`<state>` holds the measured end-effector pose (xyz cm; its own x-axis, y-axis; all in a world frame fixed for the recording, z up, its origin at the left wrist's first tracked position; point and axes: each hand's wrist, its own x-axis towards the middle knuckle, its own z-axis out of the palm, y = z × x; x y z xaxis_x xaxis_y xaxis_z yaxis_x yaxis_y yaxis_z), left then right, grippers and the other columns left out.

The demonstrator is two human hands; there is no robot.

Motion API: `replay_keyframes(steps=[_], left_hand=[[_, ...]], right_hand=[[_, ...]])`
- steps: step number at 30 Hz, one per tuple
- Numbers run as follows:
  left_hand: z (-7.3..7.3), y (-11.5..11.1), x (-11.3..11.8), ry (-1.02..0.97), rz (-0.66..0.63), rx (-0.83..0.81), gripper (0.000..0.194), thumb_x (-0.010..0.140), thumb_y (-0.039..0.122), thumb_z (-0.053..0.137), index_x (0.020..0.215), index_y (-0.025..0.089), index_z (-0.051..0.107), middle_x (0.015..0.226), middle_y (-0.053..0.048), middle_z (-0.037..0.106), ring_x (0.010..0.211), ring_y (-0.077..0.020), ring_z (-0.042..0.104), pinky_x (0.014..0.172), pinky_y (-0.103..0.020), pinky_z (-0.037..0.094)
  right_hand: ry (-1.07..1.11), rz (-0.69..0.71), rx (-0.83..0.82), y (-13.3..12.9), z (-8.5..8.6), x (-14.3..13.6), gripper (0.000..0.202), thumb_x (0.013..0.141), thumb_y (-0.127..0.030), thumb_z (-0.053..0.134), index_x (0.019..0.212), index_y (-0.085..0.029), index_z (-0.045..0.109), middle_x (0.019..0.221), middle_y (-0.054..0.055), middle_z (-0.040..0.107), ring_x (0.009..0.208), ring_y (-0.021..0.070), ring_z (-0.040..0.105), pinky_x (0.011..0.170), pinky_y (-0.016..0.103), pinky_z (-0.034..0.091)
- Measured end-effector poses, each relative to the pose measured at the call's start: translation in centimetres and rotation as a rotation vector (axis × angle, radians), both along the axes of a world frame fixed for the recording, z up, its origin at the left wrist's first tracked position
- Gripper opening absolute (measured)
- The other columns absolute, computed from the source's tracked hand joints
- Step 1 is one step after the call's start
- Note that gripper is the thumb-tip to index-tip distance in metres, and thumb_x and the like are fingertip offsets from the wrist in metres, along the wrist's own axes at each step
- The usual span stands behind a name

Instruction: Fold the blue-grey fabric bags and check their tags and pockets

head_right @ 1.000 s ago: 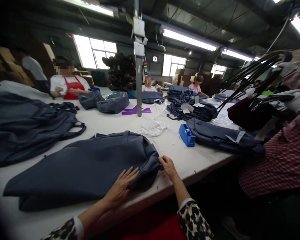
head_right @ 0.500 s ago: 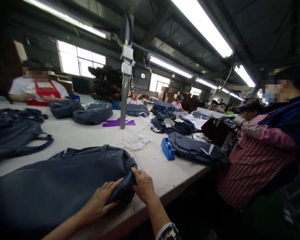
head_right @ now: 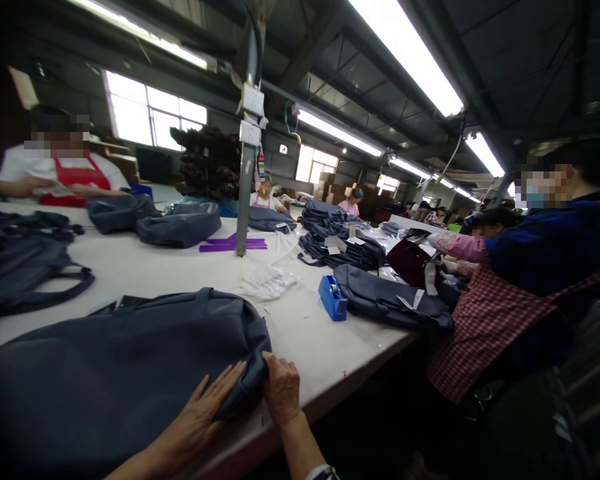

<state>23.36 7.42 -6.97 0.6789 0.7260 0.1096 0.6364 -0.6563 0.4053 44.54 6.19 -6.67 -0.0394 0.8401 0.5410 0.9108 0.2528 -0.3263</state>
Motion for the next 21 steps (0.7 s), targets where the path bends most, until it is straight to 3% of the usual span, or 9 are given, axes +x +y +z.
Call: replay_keyframes(steps=[5,8,11,13,17,19,21], left_hand=[[0.9,-0.6,0.9,0.205,-0.009,0.024,0.094,0.074,0.008,0.043,0.156,0.033,0.004,0.164,0.001,0.009,0.151,-0.027,0.01,0.119,-0.059,0.01],[1.2,-0.5,1.2,0.212,-0.041,0.029,0.095,0.076,0.015,0.049,0.156,0.033,0.002,0.164,-0.001,0.009,0.15,-0.0299,0.011,0.117,-0.062,0.011],[1.1,-0.7,1.3,0.214,-0.031,0.059,0.094,0.079,0.02,0.053,0.156,0.032,0.001,0.164,-0.004,0.009,0.15,-0.0334,0.011,0.116,-0.064,0.011],[1.0,-0.8,1.4,0.234,-0.021,0.075,0.094,0.08,0.02,0.054,0.156,0.033,0.0,0.165,-0.005,0.009,0.15,-0.0343,0.01,0.116,-0.065,0.01],[0.8,-1.1,1.5,0.223,-0.015,0.088,0.091,0.083,0.024,0.056,0.156,0.032,0.002,0.164,-0.006,0.009,0.15,-0.034,0.011,0.116,-0.064,0.01],[0.9,-1.1,1.5,0.171,-0.009,0.076,0.087,0.086,0.031,0.056,0.157,0.029,0.004,0.164,-0.007,0.013,0.149,-0.0331,0.013,0.118,-0.062,0.009],[1.5,-1.0,1.3,0.108,-0.001,0.036,0.082,0.089,0.034,0.054,0.157,0.025,0.008,0.162,-0.009,0.019,0.149,-0.031,0.018,0.119,-0.058,0.012]], right_hand=[[0.148,0.003,-0.115,0.0,-1.0,1.0,0.037,0.086,-0.016,0.048,0.121,-0.019,0.06,0.09,0.009,0.072,0.083,0.0225,0.066,0.079,0.033,0.047],[0.27,0.052,-0.22,-0.3,-0.5,2.0,0.047,0.084,-0.017,0.049,0.13,-0.022,0.054,0.091,0.007,0.07,0.081,0.0218,0.065,0.076,0.033,0.047],[0.402,0.1,-0.331,-0.6,0.8,3.5,0.052,0.085,-0.028,0.052,0.136,-0.026,0.046,0.091,0.003,0.07,0.077,0.0188,0.066,0.069,0.029,0.049],[0.489,0.069,-0.374,-0.4,1.3,4.1,0.049,0.089,-0.041,0.048,0.135,-0.022,0.045,0.097,0.006,0.07,0.078,0.0185,0.067,0.064,0.028,0.05],[0.572,-0.042,-0.4,1.2,1.2,2.9,0.045,0.084,-0.061,0.052,0.095,-0.018,0.062,0.08,0.008,0.068,0.071,0.0206,0.064,0.064,0.031,0.048],[0.597,-0.064,-0.372,2.1,0.9,1.7,0.042,0.079,-0.062,0.057,0.078,-0.021,0.061,0.073,0.005,0.065,0.071,0.0206,0.061,0.068,0.032,0.047],[0.639,-0.079,-0.324,2.7,1.0,0.8,0.042,0.079,-0.064,0.054,0.074,-0.022,0.058,0.072,0.004,0.063,0.073,0.0202,0.058,0.07,0.032,0.046]])
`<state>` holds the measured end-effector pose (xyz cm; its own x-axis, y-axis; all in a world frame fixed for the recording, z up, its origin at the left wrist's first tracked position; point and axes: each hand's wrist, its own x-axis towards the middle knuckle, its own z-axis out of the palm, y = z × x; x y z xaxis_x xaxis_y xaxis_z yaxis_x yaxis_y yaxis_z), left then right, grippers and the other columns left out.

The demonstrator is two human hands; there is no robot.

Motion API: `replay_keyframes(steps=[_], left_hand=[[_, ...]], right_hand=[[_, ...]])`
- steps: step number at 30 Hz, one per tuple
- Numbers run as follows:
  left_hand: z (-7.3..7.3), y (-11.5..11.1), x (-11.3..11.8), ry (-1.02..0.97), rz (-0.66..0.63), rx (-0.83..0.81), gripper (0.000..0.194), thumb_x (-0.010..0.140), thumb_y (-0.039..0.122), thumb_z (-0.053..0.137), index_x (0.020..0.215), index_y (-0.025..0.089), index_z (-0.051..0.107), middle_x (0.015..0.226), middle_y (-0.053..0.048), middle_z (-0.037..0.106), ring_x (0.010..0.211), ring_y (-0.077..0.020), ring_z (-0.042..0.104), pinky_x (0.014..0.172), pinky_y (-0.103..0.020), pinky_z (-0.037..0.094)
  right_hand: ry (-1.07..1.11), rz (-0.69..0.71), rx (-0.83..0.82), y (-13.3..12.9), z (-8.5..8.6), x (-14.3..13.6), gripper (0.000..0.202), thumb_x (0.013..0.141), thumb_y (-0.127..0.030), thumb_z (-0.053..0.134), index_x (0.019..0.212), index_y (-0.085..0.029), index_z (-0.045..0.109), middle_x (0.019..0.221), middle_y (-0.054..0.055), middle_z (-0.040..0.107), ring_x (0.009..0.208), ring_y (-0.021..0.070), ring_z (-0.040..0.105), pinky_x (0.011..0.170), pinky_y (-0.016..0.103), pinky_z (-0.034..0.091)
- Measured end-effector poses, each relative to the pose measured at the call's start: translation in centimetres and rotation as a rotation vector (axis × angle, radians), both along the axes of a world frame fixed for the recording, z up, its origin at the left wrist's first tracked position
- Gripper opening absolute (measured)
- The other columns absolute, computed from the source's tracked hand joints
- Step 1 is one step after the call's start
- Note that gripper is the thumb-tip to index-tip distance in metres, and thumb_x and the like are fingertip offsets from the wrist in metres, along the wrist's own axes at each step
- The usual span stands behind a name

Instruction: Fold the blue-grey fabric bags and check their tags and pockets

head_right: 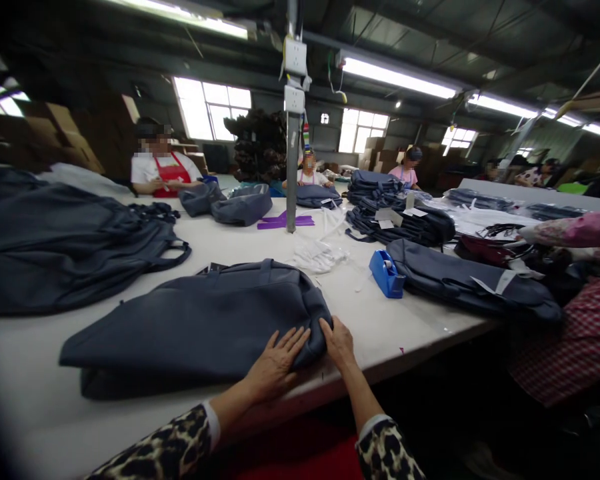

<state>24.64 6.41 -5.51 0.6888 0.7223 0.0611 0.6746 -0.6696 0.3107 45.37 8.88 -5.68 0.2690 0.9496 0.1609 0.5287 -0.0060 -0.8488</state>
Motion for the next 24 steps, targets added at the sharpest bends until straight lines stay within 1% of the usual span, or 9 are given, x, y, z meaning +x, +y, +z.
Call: replay_keyframes(steps=[3,6,9,11,14,16,18,20,24], left_hand=[[2.4,0.6,-0.7,-0.121,0.025,-0.07,0.063,0.094,0.03,0.047,0.153,0.021,0.027,0.155,-0.01,0.037,0.143,-0.0271,0.034,0.117,-0.049,0.024],[6.7,1.6,-1.6,-0.211,0.02,-0.072,0.041,0.099,0.032,0.04,0.137,0.024,0.052,0.135,-0.005,0.061,0.124,-0.0227,0.056,0.104,-0.034,0.041],[10.8,2.0,-2.2,-0.176,-0.009,-0.015,0.03,0.099,0.035,0.043,0.118,0.028,0.064,0.112,-0.002,0.07,0.103,-0.0217,0.065,0.088,-0.028,0.047],[12.1,1.6,-2.2,-0.122,-0.024,0.028,0.026,0.097,0.034,0.046,0.112,0.026,0.066,0.104,-0.003,0.071,0.097,-0.0227,0.066,0.083,-0.028,0.047],[11.4,0.4,-2.0,-0.074,-0.054,0.047,0.024,0.096,0.032,0.047,0.11,0.027,0.066,0.102,-0.004,0.071,0.095,-0.0238,0.067,0.08,-0.028,0.047],[10.2,0.0,-2.0,-0.092,-0.062,0.04,0.026,0.096,0.032,0.045,0.114,0.029,0.065,0.105,-0.003,0.071,0.096,-0.0236,0.067,0.08,-0.029,0.048],[9.2,0.2,-2.0,-0.116,-0.059,0.029,0.029,0.096,0.031,0.043,0.117,0.032,0.063,0.106,-0.001,0.072,0.096,-0.0233,0.067,0.081,-0.029,0.048],[8.7,0.5,-1.9,-0.112,-0.056,0.009,0.03,0.095,0.031,0.042,0.115,0.034,0.064,0.104,0.001,0.072,0.094,-0.0231,0.068,0.08,-0.029,0.048],[8.5,0.7,-1.7,-0.139,-0.066,-0.036,0.036,0.091,0.028,0.043,0.119,0.037,0.064,0.108,0.003,0.072,0.097,-0.0244,0.069,0.082,-0.031,0.05]], right_hand=[[0.089,-0.018,0.026,0.2,0.7,-0.2,0.048,0.08,-0.069,0.05,0.072,-0.022,0.056,0.068,0.002,0.06,0.069,0.0188,0.057,0.064,0.03,0.046],[0.196,0.017,0.008,-0.2,1.8,0.7,0.055,0.083,-0.072,0.043,0.079,-0.019,0.059,0.068,0.003,0.062,0.063,0.0177,0.059,0.054,0.028,0.047],[0.247,0.054,0.029,-1.3,3.5,1.9,0.06,0.088,-0.07,0.038,0.099,-0.016,0.062,0.086,0.009,0.068,0.072,0.0202,0.065,0.056,0.03,0.051],[0.219,0.079,0.079,-2.5,5.0,2.5,0.059,0.088,-0.068,0.04,0.111,-0.017,0.061,0.101,0.013,0.067,0.085,0.0233,0.067,0.065,0.034,0.054],[0.056,0.223,0.184,-4.6,7.4,2.4,0.05,0.084,-0.058,0.06,0.122,-0.026,0.061,0.123,0.01,0.063,0.111,0.026,0.059,0.09,0.041,0.049],[-0.257,0.424,0.246,-5.3,8.4,1.6,0.054,0.078,-0.046,0.074,0.128,-0.032,0.059,0.131,0.004,0.06,0.124,0.0253,0.05,0.104,0.042,0.04],[-0.589,0.529,0.256,-5.1,8.7,0.9,0.063,0.074,-0.036,0.081,0.132,-0.032,0.056,0.13,0.003,0.061,0.123,0.0242,0.049,0.105,0.04,0.038],[-0.752,0.497,0.237,-4.3,8.3,0.5,0.06,0.072,-0.031,0.083,0.126,-0.028,0.059,0.122,0.002,0.065,0.114,0.0232,0.053,0.099,0.037,0.042],[-0.809,0.388,0.226,-3.3,6.3,0.3,0.028,0.079,-0.027,0.076,0.104,-0.023,0.064,0.104,0.003,0.068,0.1,0.0226,0.054,0.088,0.032,0.045]])
